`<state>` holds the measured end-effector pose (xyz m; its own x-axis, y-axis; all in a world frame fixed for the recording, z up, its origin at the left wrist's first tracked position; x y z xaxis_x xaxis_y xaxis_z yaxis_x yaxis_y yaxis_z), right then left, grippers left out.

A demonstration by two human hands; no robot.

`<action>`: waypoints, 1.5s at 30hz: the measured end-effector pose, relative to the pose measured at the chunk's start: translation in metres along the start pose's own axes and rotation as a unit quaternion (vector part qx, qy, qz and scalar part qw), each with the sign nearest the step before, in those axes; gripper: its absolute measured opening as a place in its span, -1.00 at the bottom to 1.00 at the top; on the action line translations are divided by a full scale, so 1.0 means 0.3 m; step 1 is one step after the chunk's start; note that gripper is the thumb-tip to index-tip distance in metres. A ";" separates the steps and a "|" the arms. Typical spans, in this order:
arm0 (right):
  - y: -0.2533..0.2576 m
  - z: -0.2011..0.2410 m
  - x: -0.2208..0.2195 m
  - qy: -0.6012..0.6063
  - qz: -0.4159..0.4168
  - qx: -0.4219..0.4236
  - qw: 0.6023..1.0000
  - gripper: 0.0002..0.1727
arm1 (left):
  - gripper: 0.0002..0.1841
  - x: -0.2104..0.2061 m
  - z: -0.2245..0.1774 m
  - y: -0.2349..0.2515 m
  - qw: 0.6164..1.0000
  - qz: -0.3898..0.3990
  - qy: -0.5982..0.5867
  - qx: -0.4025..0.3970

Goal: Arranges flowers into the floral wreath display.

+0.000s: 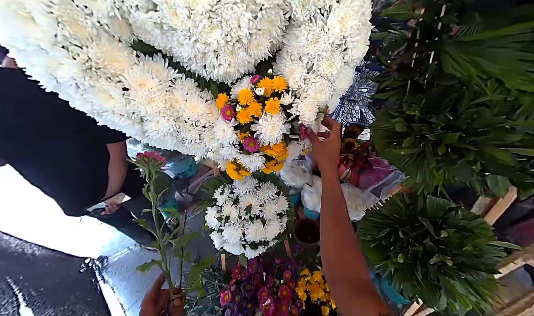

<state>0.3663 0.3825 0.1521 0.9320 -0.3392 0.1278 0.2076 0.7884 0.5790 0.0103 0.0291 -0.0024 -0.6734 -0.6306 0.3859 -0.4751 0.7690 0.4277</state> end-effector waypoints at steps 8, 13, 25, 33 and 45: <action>-0.529 0.222 -0.188 0.233 0.123 -0.009 0.965 -0.74 | -0.54 0.004 0.041 -0.037 0.997 -0.023 0.069 -0.019; -0.748 0.288 -0.534 0.210 0.372 -0.111 0.897 -0.59 | -0.56 -0.013 0.078 -0.043 0.987 -0.020 0.147 -0.064; -1.084 0.355 -0.466 0.329 0.210 0.069 0.918 -0.70 | -0.58 0.032 0.433 -0.022 0.953 0.000 -0.001 0.304; -0.911 0.141 -0.362 0.463 0.162 -0.260 0.832 -0.77 | -0.56 -0.192 0.132 0.063 0.977 0.161 -0.079 0.111; -0.891 -0.034 -0.231 0.465 0.143 -0.375 0.789 -0.76 | -0.37 -0.366 -0.016 -0.048 0.942 0.204 -0.197 0.181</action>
<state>0.2493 0.2004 -0.0197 0.7157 0.1554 -0.6809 -0.2577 0.9649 -0.0507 0.0938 0.0867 -0.0472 -0.9658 -0.2420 0.0932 -0.2451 0.9692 -0.0236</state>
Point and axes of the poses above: each hand's wrist, its own y-axis towards the middle knuckle, its own x-axis out of the back of the hand, z = x × y, the point moved 8 cm from there along y, towards the middle knuckle
